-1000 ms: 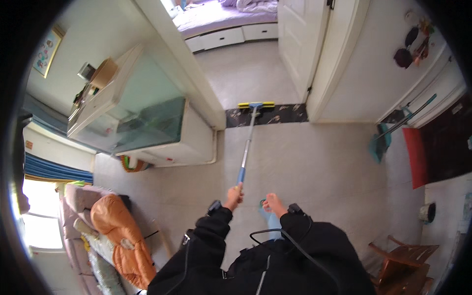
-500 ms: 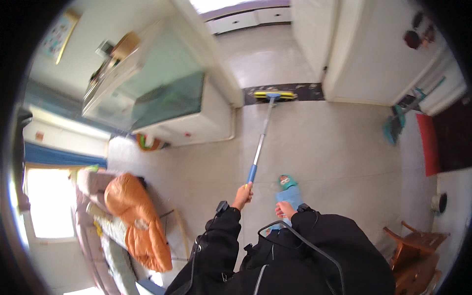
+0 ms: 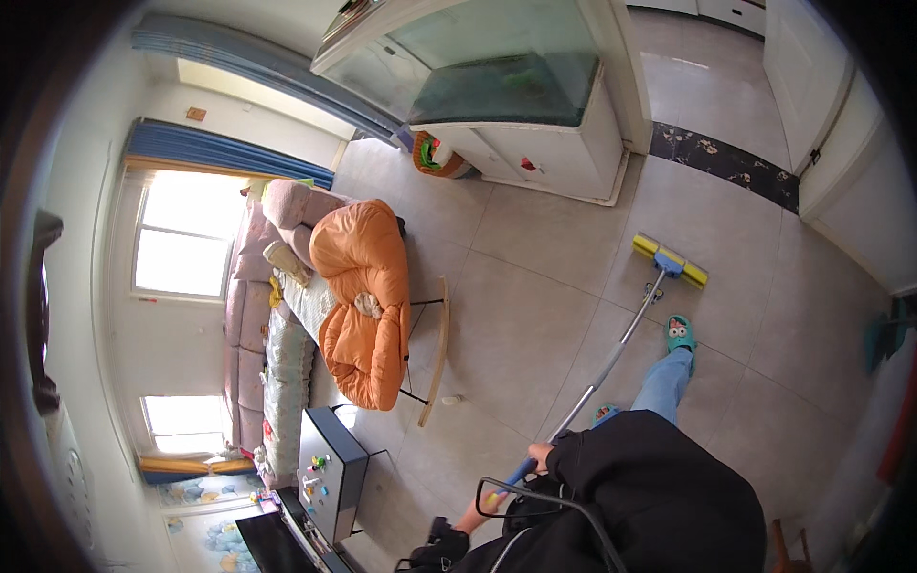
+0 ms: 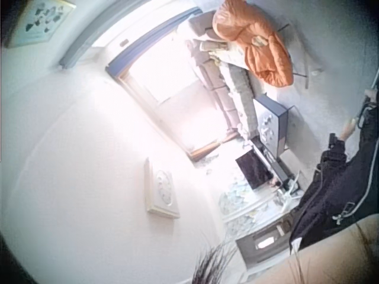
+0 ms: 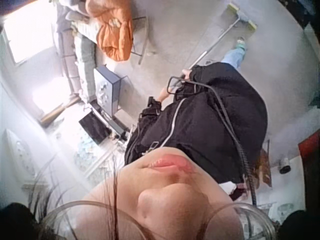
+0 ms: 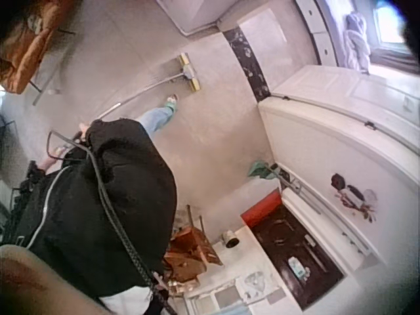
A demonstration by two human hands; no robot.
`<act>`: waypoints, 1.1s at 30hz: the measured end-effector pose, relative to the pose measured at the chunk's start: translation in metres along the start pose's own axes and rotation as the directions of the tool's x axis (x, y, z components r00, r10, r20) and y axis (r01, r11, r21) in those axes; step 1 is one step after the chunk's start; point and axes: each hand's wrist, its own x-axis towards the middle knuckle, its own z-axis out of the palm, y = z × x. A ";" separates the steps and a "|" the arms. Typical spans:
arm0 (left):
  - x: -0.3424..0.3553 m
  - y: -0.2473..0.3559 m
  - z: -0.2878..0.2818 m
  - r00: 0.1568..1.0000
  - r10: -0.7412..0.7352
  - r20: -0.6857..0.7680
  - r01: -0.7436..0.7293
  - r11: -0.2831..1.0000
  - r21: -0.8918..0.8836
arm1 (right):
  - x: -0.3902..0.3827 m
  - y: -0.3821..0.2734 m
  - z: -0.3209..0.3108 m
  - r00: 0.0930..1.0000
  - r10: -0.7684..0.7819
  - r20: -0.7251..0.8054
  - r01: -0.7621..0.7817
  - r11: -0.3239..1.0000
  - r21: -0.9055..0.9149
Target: The person mops the tiled floor of a living and dining area using a flat mop, moving around furniture and into the kitchen. The person then rinses the mop head under the kitchen sink faucet.
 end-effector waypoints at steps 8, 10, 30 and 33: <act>0.157 0.169 0.056 0.983 0.183 0.010 -0.183 0.983 0.003 | -0.009 0.093 -0.160 0.292 0.865 -0.407 -0.276 0.484 0.830; 0.211 0.253 0.089 0.987 0.158 0.034 -0.156 0.987 -0.047 | -0.048 0.116 -0.236 0.324 0.825 -0.462 -0.197 0.537 0.820; 0.330 0.506 0.113 0.909 0.202 0.364 0.018 0.854 -0.520 | -0.280 0.146 -0.262 0.222 0.947 -0.230 0.178 0.192 0.965; 0.273 0.380 0.079 0.878 0.108 0.466 0.150 0.862 -0.484 | -0.214 0.131 -0.261 0.517 0.811 -0.274 0.197 0.199 0.960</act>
